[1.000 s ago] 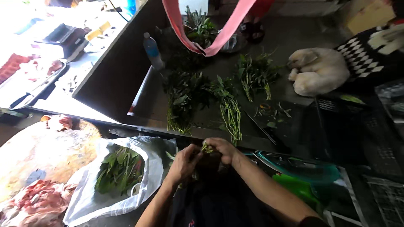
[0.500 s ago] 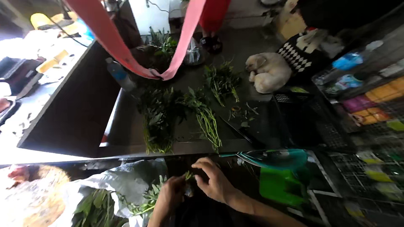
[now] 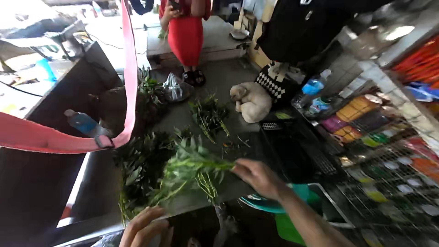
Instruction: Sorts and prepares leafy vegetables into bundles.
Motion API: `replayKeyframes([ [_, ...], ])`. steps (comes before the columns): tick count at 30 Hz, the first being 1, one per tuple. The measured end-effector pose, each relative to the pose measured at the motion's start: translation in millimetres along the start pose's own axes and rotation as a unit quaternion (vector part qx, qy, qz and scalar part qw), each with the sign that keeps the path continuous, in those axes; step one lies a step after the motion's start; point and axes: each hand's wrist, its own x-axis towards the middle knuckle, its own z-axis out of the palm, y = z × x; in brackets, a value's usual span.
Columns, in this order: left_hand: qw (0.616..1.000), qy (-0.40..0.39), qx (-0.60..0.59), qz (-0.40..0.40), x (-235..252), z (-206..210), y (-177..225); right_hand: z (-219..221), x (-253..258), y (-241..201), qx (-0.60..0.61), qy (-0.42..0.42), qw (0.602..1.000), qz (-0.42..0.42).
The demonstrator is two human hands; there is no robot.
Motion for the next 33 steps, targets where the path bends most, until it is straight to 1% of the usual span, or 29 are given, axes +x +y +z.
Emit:
replayKeyframes([
  [2, 0.999, -0.015, 0.017, -0.039, 7, 7, -2, -40, 33, 1, -0.063, 0.058, 0.996, -0.024],
  [4, 0.993, -0.038, 0.028, -0.105, 6, 26, -1, -67, 71, 13, -0.092, 0.121, 0.987, -0.049],
  [6, 0.981, -0.058, 0.027, -0.181, -6, 56, 0, -81, 110, 28, -0.112, 0.18, 0.975, -0.063],
  [8, 0.959, -0.099, 0.024, -0.266, -27, 92, -2, -83, 145, 45, -0.116, 0.209, 0.969, -0.06],
  [10, 0.927, -0.154, 0.017, -0.34, -46, 129, -6, -72, 178, 69, -0.13, 0.208, 0.968, -0.047],
  [11, 0.914, -0.175, 0.013, -0.366, -54, 145, -10, -59, 195, 85, -0.136, 0.194, 0.971, -0.024],
  [12, 0.903, -0.188, 0.005, -0.386, -61, 160, -12, -43, 211, 104, -0.142, 0.168, 0.975, 0.011],
  [14, 0.892, -0.202, -0.009, -0.404, -71, 181, -14, -3, 230, 147, -0.153, 0.073, 0.979, 0.109],
  [15, 0.891, -0.201, -0.014, -0.406, -73, 187, -12, 16, 233, 169, -0.163, 0.015, 0.974, 0.159],
  [16, 0.891, -0.196, -0.018, -0.409, -72, 192, -11, 33, 232, 192, -0.17, -0.023, 0.966, 0.192],
  [18, 0.887, -0.189, -0.012, -0.422, -68, 198, -12, 56, 225, 223, -0.167, -0.064, 0.957, 0.228],
  [20, 0.865, -0.198, 0.01, -0.461, -64, 199, -14, 62, 215, 230, -0.16, -0.081, 0.952, 0.247],
  [23, 0.827, -0.204, 0.032, -0.522, -54, 202, -23, 57, 202, 233, -0.138, -0.06, 0.961, 0.233],
  [25, 0.801, -0.199, 0.026, -0.564, -44, 207, -33, 47, 192, 232, -0.114, -0.025, 0.973, 0.197],
  [27, 0.774, -0.198, 0.016, -0.601, -39, 213, -42, 45, 170, 228, -0.085, 0.014, 0.983, 0.163],
  [28, 0.767, -0.193, 0.016, -0.612, -35, 216, -48, 46, 158, 222, -0.073, 0.017, 0.986, 0.146],
  [29, 0.762, -0.191, 0.021, -0.618, -31, 220, -54, 48, 144, 212, -0.058, -0.001, 0.99, 0.131],
  [30, 0.759, -0.194, 0.029, -0.621, -27, 224, -59, 50, 129, 199, -0.035, -0.046, 0.99, 0.126],
  [31, 0.753, -0.204, 0.04, -0.624, -23, 227, -65, 53, 115, 185, -0.006, -0.112, 0.985, 0.132],
  [32, 0.747, -0.215, 0.046, -0.627, -18, 229, -69, 59, 101, 172, 0.028, -0.189, 0.97, 0.152],
  [33, 0.744, -0.226, 0.048, -0.627, -12, 231, -74, 70, 89, 164, 0.059, -0.263, 0.946, 0.178],
])
